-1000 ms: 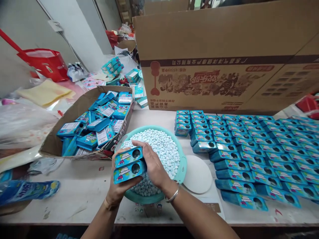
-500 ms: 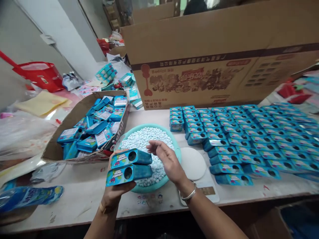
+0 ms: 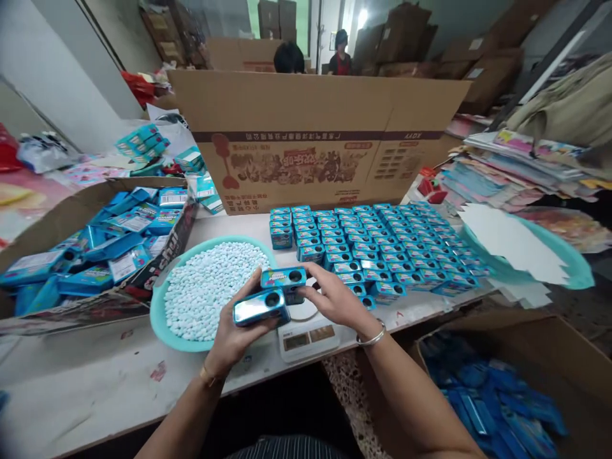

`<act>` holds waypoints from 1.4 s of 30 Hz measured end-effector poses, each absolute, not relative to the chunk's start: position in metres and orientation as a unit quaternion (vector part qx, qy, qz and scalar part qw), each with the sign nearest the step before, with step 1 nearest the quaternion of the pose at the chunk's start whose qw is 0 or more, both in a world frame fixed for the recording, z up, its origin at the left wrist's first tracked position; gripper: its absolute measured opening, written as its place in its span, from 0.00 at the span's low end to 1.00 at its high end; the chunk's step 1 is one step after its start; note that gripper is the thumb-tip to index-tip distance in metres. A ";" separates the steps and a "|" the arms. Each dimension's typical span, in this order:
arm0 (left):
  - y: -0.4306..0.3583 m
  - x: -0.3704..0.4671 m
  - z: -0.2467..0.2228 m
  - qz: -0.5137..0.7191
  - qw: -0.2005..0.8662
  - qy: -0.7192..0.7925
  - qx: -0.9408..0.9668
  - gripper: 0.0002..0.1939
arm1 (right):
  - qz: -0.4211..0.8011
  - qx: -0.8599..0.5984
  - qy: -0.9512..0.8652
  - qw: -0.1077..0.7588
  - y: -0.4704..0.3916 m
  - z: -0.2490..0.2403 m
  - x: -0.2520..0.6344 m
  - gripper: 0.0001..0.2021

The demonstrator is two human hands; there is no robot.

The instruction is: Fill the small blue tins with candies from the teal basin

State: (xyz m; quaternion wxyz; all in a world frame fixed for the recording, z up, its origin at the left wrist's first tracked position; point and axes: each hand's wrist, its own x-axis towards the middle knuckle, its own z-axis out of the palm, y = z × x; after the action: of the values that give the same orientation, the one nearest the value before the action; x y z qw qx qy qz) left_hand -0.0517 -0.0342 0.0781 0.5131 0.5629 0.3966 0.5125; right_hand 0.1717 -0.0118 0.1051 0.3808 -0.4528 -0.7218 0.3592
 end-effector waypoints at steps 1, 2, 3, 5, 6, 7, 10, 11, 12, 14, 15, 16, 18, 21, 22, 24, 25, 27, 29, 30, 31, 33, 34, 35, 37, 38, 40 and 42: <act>-0.040 -0.054 0.075 0.530 0.507 0.419 0.536 0.38 | 0.349 -0.473 -0.708 0.392 -0.013 0.096 0.175 0.17; -0.047 -0.058 0.073 0.545 0.502 0.444 0.503 0.35 | 0.340 -0.495 -0.692 0.401 -0.013 0.086 0.178 0.18; -0.056 -0.063 0.070 0.560 0.498 0.471 0.466 0.33 | 0.336 -0.515 -0.676 0.406 -0.012 0.075 0.180 0.18; -0.077 -0.077 0.068 0.585 0.477 0.527 0.390 0.35 | 0.343 -0.545 -0.646 0.409 -0.010 0.051 0.183 0.20; -0.089 -0.084 0.067 0.595 0.463 0.553 0.355 0.36 | 0.353 -0.553 -0.634 0.410 -0.009 0.040 0.182 0.20; -0.101 -0.090 0.067 0.602 0.450 0.576 0.322 0.37 | 0.363 -0.557 -0.623 0.413 -0.007 0.029 0.181 0.20; -0.133 -0.105 0.067 0.599 0.433 0.631 0.236 0.38 | 0.377 -0.560 -0.604 0.424 -0.003 0.007 0.173 0.19; -0.142 -0.109 0.066 0.596 0.436 0.640 0.212 0.38 | 0.378 -0.559 -0.604 0.423 -0.002 0.003 0.171 0.19; -0.150 -0.112 0.064 0.592 0.442 0.646 0.190 0.38 | 0.379 -0.560 -0.605 0.421 -0.001 0.002 0.169 0.20; -0.161 -0.118 0.058 0.584 0.461 0.652 0.148 0.39 | 0.382 -0.562 -0.604 0.417 -0.002 0.002 0.168 0.24; -0.166 -0.121 0.054 0.579 0.470 0.654 0.126 0.39 | 0.383 -0.564 -0.600 0.419 -0.004 0.005 0.169 0.27; -0.169 -0.123 0.049 0.574 0.477 0.657 0.105 0.38 | 0.380 -0.568 -0.594 0.424 -0.008 0.008 0.171 0.30; -0.172 -0.128 0.041 0.567 0.482 0.664 0.065 0.36 | 0.365 -0.576 -0.584 0.441 -0.017 0.016 0.177 0.33; -0.165 -0.136 0.033 0.574 0.487 0.656 0.048 0.34 | 0.326 -0.588 -0.585 0.454 -0.034 0.026 0.188 0.27; -0.160 -0.138 0.032 0.578 0.491 0.649 0.051 0.34 | 0.312 -0.594 -0.588 0.452 -0.040 0.028 0.192 0.24; -0.148 -0.144 0.031 0.589 0.498 0.634 0.057 0.34 | 0.293 -0.609 -0.590 0.442 -0.050 0.030 0.197 0.19; -0.141 -0.148 0.031 0.594 0.501 0.627 0.057 0.35 | 0.289 -0.616 -0.587 0.438 -0.055 0.029 0.199 0.18; -0.127 -0.154 0.031 0.596 0.508 0.619 0.053 0.35 | 0.294 -0.628 -0.576 0.434 -0.062 0.026 0.201 0.16; -0.116 -0.159 0.032 0.587 0.523 0.616 0.050 0.33 | 0.305 -0.637 -0.563 0.430 -0.067 0.023 0.201 0.15; -0.111 -0.161 0.033 0.581 0.529 0.617 0.048 0.32 | 0.308 -0.641 -0.559 0.427 -0.070 0.022 0.201 0.15; -0.108 -0.162 0.033 0.575 0.533 0.619 0.046 0.31 | 0.308 -0.645 -0.555 0.424 -0.071 0.021 0.201 0.14; -0.103 -0.164 0.034 0.566 0.533 0.627 0.048 0.29 | 0.302 -0.653 -0.552 0.421 -0.073 0.022 0.201 0.14; -0.102 -0.165 0.035 0.560 0.535 0.630 0.054 0.28 | 0.297 -0.656 -0.551 0.422 -0.073 0.023 0.202 0.14; -0.101 -0.166 0.036 0.552 0.537 0.634 0.061 0.28 | 0.293 -0.659 -0.549 0.423 -0.073 0.025 0.202 0.14; -0.099 -0.169 0.038 0.533 0.543 0.644 0.075 0.27 | 0.283 -0.663 -0.546 0.427 -0.072 0.028 0.205 0.13; -0.099 -0.171 0.039 0.526 0.543 0.649 0.080 0.27 | 0.280 -0.664 -0.545 0.429 -0.071 0.029 0.206 0.13; -0.095 -0.177 0.042 0.521 0.534 0.661 0.083 0.25 | 0.276 -0.666 -0.544 0.430 -0.069 0.032 0.208 0.13; -0.089 -0.184 0.043 0.524 0.520 0.671 0.075 0.23 | 0.271 -0.665 -0.548 0.429 -0.067 0.033 0.208 0.13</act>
State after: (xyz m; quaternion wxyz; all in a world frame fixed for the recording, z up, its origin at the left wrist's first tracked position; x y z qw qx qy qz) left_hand -0.1844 -0.0888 0.0430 0.5200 0.0749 0.6706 0.5238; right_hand 0.2079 -0.0666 0.0335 0.4294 -0.6648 -0.5480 0.2709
